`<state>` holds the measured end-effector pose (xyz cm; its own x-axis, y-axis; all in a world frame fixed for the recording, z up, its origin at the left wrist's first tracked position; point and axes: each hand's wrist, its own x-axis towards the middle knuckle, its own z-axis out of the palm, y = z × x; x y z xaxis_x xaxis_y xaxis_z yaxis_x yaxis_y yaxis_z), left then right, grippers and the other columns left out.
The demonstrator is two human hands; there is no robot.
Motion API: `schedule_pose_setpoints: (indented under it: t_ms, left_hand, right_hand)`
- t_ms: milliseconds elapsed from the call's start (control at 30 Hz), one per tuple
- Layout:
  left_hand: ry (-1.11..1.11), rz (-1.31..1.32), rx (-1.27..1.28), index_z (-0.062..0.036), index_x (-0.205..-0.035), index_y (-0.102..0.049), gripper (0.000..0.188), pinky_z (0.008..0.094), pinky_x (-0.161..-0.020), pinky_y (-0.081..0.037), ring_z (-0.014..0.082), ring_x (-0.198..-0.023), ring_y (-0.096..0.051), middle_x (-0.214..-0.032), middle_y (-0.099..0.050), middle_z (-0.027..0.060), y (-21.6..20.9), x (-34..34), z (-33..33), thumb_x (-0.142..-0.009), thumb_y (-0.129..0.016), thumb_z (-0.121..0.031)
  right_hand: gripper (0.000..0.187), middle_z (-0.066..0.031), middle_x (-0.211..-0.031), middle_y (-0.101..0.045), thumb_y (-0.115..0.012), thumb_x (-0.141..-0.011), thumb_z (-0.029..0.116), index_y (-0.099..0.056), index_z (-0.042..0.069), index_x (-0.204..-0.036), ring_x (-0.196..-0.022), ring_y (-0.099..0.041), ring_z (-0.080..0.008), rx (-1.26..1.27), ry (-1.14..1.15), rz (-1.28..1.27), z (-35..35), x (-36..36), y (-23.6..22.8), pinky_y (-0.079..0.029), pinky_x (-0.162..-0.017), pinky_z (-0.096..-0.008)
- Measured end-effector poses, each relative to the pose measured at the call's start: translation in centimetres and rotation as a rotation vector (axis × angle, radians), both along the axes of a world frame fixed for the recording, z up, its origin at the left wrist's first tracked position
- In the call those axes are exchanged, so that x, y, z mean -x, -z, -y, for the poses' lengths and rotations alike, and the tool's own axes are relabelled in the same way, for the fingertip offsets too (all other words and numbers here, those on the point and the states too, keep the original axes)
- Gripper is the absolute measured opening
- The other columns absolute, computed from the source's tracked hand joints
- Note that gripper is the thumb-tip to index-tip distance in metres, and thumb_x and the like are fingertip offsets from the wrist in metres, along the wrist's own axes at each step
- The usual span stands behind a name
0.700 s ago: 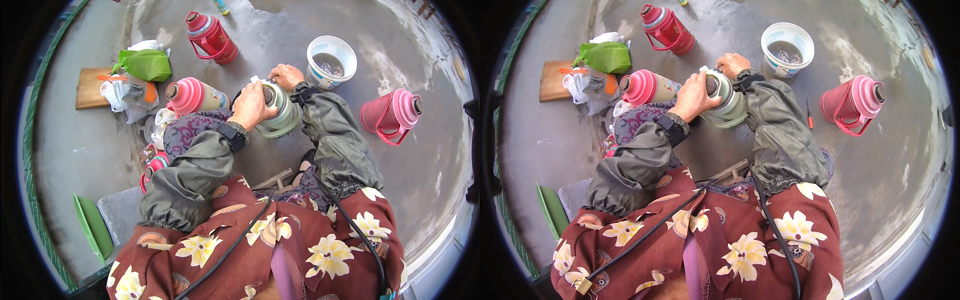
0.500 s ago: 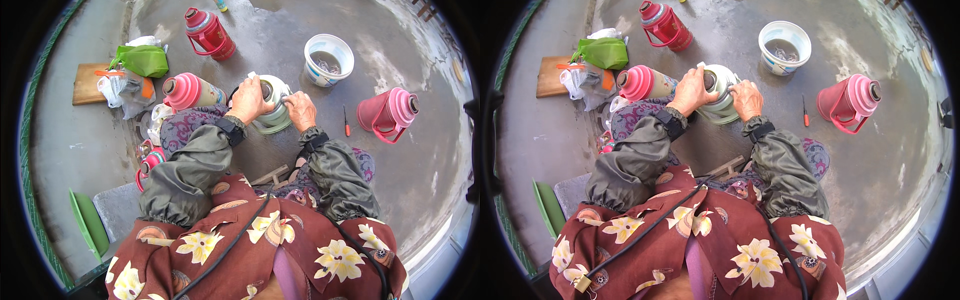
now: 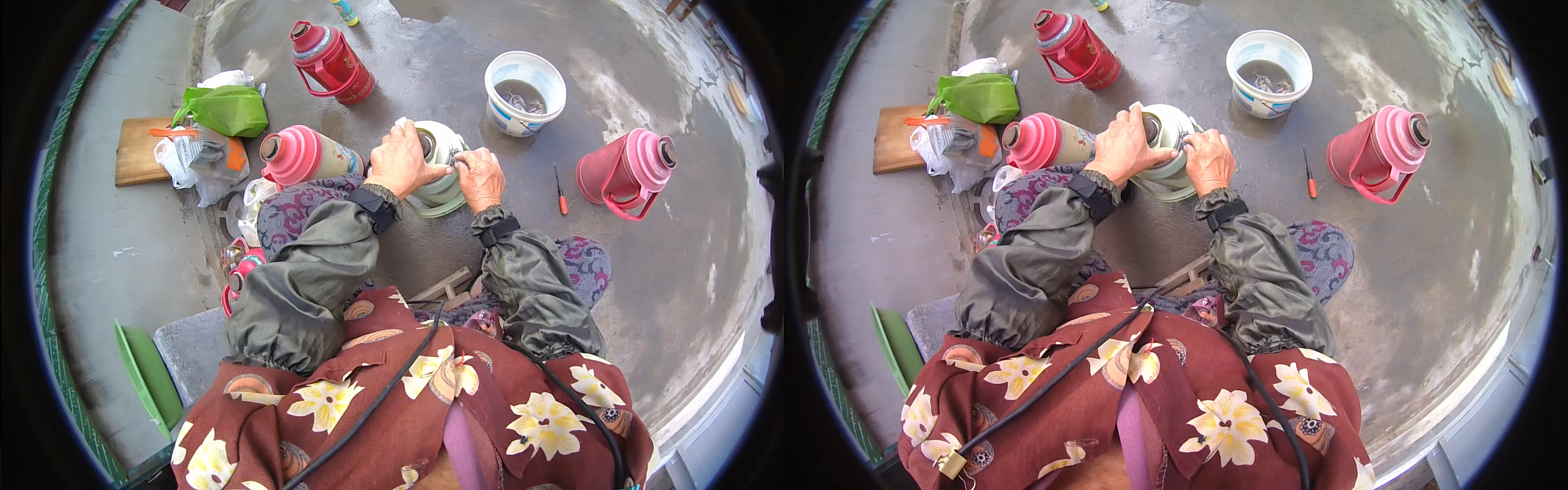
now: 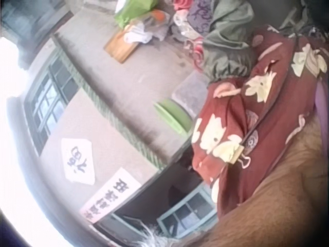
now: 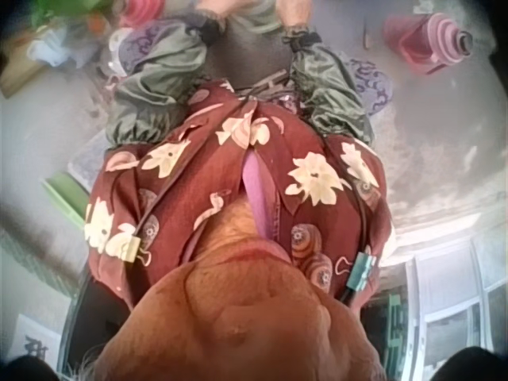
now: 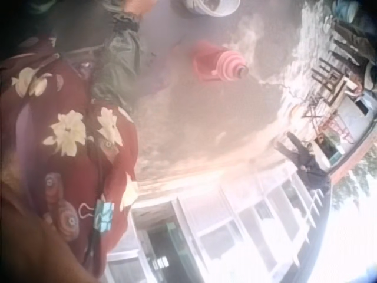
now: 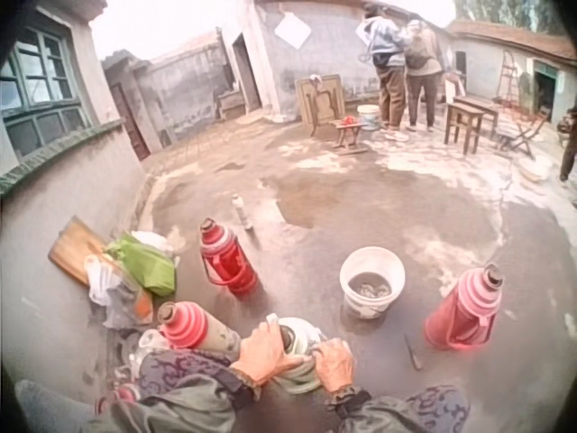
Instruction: The person cleans a light green thermos by scrubbing its interior and rim with a steel wool pad and a cloth. They repeatedly dip the pad into a bucket of water, wipe the thermos opening, and rinse the pad. The thermos is handled one at a time while other thermoses sit nearby.
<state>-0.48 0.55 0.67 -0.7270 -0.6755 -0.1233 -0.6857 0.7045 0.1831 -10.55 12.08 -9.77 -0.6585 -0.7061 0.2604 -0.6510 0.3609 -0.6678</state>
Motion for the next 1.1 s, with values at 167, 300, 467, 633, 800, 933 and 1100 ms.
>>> schedule_pose_setpoints:
  t_ms: [167,300,467,633,800,933,1100]
  left_hand:
    - [-0.039,0.061,-0.039,-0.0014,-0.127,-0.042,0.08,0.0435,-0.084,-0.05,0.0376,-0.096,-0.061,-0.113,-0.053,0.0225,-0.6,0.8,-0.3,-0.066,-0.07,-0.045]
    - [0.014,0.059,-0.056,-0.0053,-0.126,-0.044,0.07,0.0435,-0.085,-0.049,0.0366,-0.099,-0.06,-0.112,-0.052,0.0197,-1.0,0.4,0.0,-0.065,-0.068,-0.029]
    - [0.287,0.029,-0.031,-0.0161,-0.123,-0.047,0.065,0.044,-0.084,-0.048,0.0351,-0.102,-0.057,-0.112,-0.052,0.0142,-1.5,0.0,0.5,-0.062,-0.069,-0.018]
    - [0.429,0.054,-0.027,-0.0191,-0.12,-0.049,0.062,0.0423,-0.087,-0.048,0.0323,-0.106,-0.055,-0.114,-0.051,0.0088,-1.5,-0.1,1.4,-0.062,-0.069,-0.008]
    - [0.507,0.009,-0.014,-0.0184,-0.125,-0.047,0.066,0.0416,-0.088,-0.047,0.0326,-0.107,-0.054,-0.118,-0.051,0.0113,-0.8,0.2,1.8,-0.064,-0.071,-0.012]
    - [0.297,-0.057,-0.117,-0.0103,-0.132,-0.042,0.076,0.0417,-0.095,-0.044,0.0328,-0.113,-0.05,-0.125,-0.05,0.0133,-0.4,0.4,1.6,-0.065,-0.076,-0.022]
    - [0.231,-0.08,-0.142,-0.0056,-0.134,-0.041,0.082,0.0402,-0.099,-0.04,0.0325,-0.116,-0.048,-0.127,-0.051,0.013,0.2,0.4,1.1,-0.064,-0.077,-0.027]
  right_hand:
    - [0.019,-0.0081,-0.085,-0.067,-0.068,-0.075,0.017,-0.07,0.01,-0.092,-0.077,-0.063,-0.0223,0.005,0.052,0.301,1.3,3.0,0.6,-0.049,-0.072,-0.0331]
    - [0.02,-0.003,-0.081,-0.068,-0.07,-0.076,0.013,-0.07,0.004,-0.094,-0.073,-0.059,-0.009,0.082,0.099,0.677,-0.5,3.0,1.4,-0.047,-0.069,-0.0241]
    - [0.021,-0.0004,-0.08,-0.067,-0.069,-0.079,0.014,-0.069,0.004,-0.097,-0.073,-0.056,-0.0068,0.146,0.15,0.687,-1.7,3.9,1.1,-0.046,-0.068,-0.0233]
    - [0.02,-0.0112,-0.091,-0.064,-0.067,-0.076,0.021,-0.07,0.014,-0.094,-0.087,-0.062,-0.0282,0.113,0.115,0.491,-1.9,2.2,-1.0,-0.048,-0.077,-0.0359]
    - [0.022,-0.0086,-0.092,-0.06,-0.071,-0.072,0.019,-0.068,0.017,-0.093,-0.09,-0.057,-0.0297,0.195,0.046,0.201,-1.6,-1.0,-2.1,-0.047,-0.078,-0.0399]
    - [0.018,-0.0075,-0.091,-0.06,-0.069,-0.073,0.017,-0.069,0.016,-0.091,-0.091,-0.056,-0.0282,0.043,-0.035,0.108,0.1,0.7,-1.9,-0.047,-0.078,-0.0396]
    - [0.012,-0.0077,-0.09,-0.061,-0.064,-0.078,0.02,-0.07,0.015,-0.087,-0.091,-0.057,-0.0279,-0.025,-0.298,0.115,5.6,5.3,-2.5,-0.047,-0.08,-0.0379]
